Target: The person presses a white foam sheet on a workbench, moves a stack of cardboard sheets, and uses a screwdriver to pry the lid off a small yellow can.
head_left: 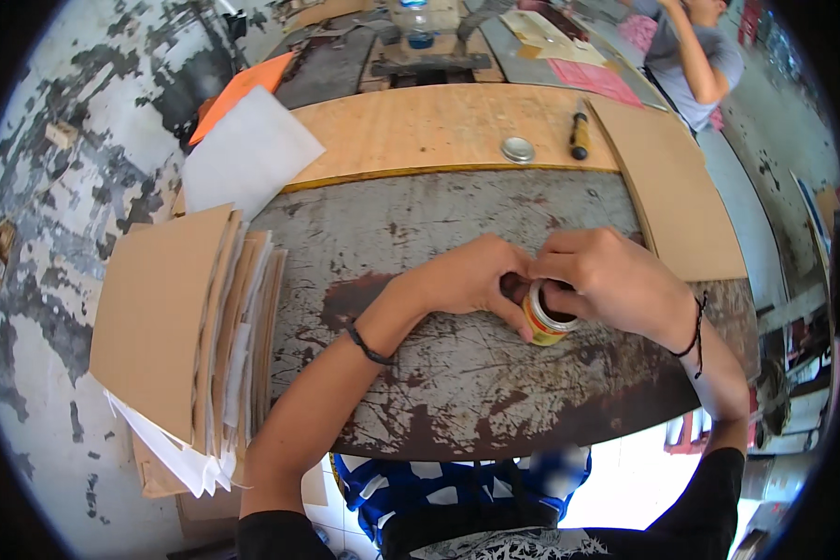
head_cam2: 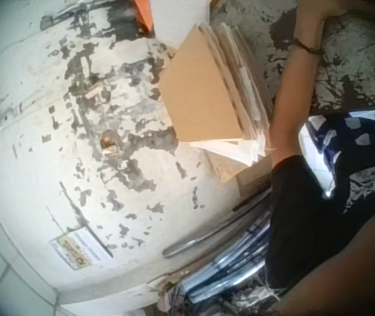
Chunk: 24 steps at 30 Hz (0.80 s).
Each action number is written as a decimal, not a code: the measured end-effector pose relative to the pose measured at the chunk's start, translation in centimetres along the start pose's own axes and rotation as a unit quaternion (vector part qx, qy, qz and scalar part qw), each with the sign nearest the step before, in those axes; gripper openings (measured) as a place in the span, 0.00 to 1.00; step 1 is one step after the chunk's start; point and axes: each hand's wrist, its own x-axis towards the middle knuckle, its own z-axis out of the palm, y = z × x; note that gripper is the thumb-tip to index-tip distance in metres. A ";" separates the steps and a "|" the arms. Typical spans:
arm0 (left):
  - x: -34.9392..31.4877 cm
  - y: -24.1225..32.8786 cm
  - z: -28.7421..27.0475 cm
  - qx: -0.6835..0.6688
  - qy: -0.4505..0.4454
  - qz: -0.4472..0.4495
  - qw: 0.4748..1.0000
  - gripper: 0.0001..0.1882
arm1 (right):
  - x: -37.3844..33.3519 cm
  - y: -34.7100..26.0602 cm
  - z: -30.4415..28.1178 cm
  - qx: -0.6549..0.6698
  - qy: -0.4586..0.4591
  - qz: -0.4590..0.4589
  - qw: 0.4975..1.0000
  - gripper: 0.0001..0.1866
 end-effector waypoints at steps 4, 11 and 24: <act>0.3 -0.1 -0.2 0.020 -0.013 -0.016 1.000 0.30 | 0.1 0.2 0.3 0.023 0.009 0.003 1.000 0.16; 0.7 -1.0 0.2 0.006 -0.007 0.018 1.000 0.28 | 0.4 0.0 0.6 -0.006 -0.003 0.018 1.000 0.16; 0.7 -0.4 0.0 -0.005 -0.011 0.014 1.000 0.27 | -0.1 0.0 -0.5 -0.018 -0.026 0.012 0.999 0.17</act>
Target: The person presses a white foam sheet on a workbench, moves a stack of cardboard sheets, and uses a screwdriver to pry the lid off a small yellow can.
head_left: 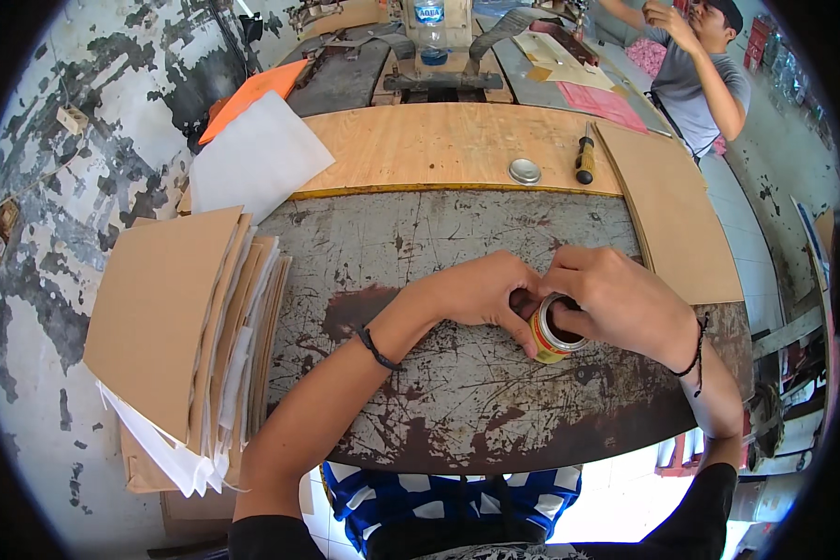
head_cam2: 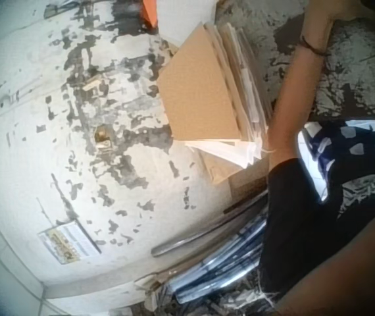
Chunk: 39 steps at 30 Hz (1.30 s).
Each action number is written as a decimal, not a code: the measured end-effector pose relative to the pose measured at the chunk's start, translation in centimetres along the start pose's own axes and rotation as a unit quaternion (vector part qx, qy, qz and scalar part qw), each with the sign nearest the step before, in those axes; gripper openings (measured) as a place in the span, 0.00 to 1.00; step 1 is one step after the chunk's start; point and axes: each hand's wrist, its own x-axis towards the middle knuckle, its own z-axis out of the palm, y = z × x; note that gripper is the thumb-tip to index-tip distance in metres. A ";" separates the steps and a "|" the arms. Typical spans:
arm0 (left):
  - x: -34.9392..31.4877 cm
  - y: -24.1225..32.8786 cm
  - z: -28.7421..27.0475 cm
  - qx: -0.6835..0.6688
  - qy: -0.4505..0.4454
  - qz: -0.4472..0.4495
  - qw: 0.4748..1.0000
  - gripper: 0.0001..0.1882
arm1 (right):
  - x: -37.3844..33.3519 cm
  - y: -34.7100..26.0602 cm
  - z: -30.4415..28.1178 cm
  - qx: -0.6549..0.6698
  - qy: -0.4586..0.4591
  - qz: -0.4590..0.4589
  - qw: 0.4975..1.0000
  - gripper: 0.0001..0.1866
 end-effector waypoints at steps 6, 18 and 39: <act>0.3 0.2 0.0 0.005 -0.008 0.003 1.000 0.28 | 0.0 -0.4 0.5 -0.052 0.001 0.010 0.999 0.16; 0.3 0.1 -0.1 -0.006 -0.013 -0.016 1.000 0.28 | 0.4 -0.2 0.9 -0.046 0.006 0.000 0.999 0.14; 0.6 1.4 -0.6 0.000 -0.030 -0.016 0.999 0.33 | 1.5 15.3 4.4 -0.225 0.338 0.042 0.913 0.14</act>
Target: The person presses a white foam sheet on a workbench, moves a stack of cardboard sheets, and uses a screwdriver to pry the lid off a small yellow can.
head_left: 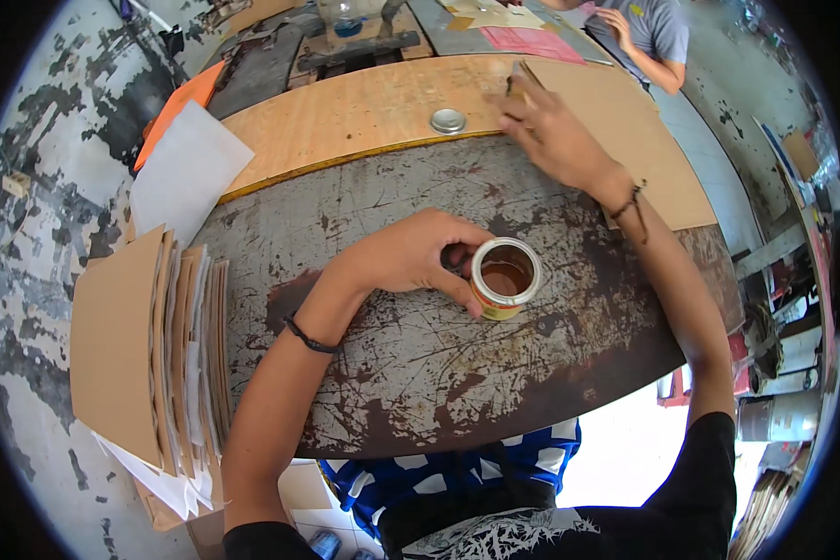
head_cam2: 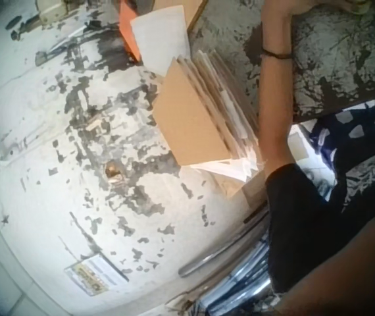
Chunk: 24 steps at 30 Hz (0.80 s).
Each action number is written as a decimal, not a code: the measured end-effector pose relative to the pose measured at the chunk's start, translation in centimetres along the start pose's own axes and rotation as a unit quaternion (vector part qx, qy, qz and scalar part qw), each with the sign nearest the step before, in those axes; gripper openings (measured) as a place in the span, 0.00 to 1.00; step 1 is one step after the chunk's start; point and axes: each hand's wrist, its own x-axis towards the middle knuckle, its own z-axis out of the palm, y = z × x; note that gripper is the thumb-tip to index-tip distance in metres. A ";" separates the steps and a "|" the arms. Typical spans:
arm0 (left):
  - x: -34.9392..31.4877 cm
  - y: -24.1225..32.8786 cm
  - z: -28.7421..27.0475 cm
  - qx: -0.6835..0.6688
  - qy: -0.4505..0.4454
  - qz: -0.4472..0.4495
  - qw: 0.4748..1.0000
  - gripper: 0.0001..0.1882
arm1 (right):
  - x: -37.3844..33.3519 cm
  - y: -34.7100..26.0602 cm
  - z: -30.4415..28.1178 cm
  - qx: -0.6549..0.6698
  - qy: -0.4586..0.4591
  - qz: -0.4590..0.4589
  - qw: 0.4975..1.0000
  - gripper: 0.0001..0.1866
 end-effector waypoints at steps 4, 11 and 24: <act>-0.4 0.0 -0.2 0.000 -0.004 -0.027 1.000 0.34 | -0.3 -0.4 1.5 0.081 -0.126 0.115 0.982 0.17; -0.8 0.4 0.4 0.012 0.046 -0.015 0.999 0.33 | -0.4 1.2 2.3 0.062 -0.029 0.260 0.963 0.17; -2.4 -1.8 -0.7 0.067 0.164 0.040 0.983 0.33 | -7.7 -6.4 -14.6 0.471 -0.055 0.386 0.791 0.18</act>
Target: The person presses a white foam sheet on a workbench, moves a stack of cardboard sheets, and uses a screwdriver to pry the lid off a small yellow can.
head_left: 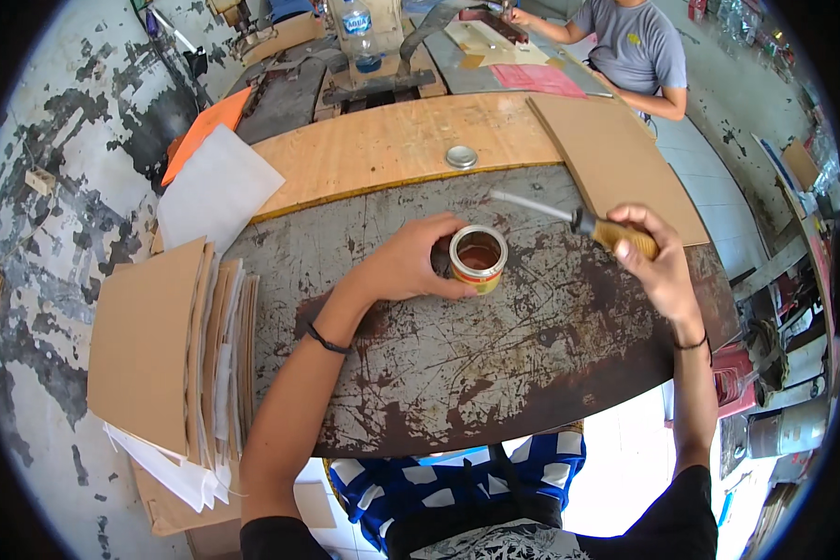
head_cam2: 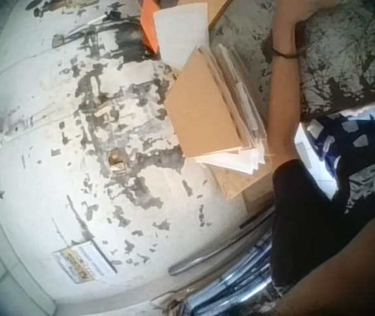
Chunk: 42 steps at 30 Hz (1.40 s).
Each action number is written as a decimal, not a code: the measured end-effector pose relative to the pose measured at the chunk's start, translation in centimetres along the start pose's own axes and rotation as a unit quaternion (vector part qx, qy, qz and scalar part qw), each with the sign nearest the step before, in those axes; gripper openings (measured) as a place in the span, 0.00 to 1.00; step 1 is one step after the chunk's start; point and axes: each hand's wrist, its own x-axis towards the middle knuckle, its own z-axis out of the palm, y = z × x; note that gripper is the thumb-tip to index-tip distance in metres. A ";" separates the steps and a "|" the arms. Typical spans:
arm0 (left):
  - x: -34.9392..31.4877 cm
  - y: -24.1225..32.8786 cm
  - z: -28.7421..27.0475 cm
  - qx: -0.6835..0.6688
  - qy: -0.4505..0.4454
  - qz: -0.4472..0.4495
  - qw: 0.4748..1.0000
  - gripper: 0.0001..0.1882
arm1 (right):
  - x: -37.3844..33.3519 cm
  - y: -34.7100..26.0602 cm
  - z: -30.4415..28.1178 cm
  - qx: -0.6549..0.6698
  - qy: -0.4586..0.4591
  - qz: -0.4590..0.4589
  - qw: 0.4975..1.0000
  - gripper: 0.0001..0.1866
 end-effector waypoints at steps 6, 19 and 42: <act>0.6 0.0 -0.2 0.010 -0.051 -0.005 0.999 0.34 | -1.5 -0.2 0.7 -0.195 0.022 -0.275 0.941 0.16; 1.0 1.2 0.4 -0.103 -0.042 -0.065 0.992 0.33 | -1.4 -1.6 3.0 -0.255 0.033 -0.277 0.926 0.16; 1.2 0.7 0.7 -0.110 -0.032 -0.057 0.992 0.34 | -2.5 -1.9 5.2 -0.282 0.070 -0.258 0.921 0.16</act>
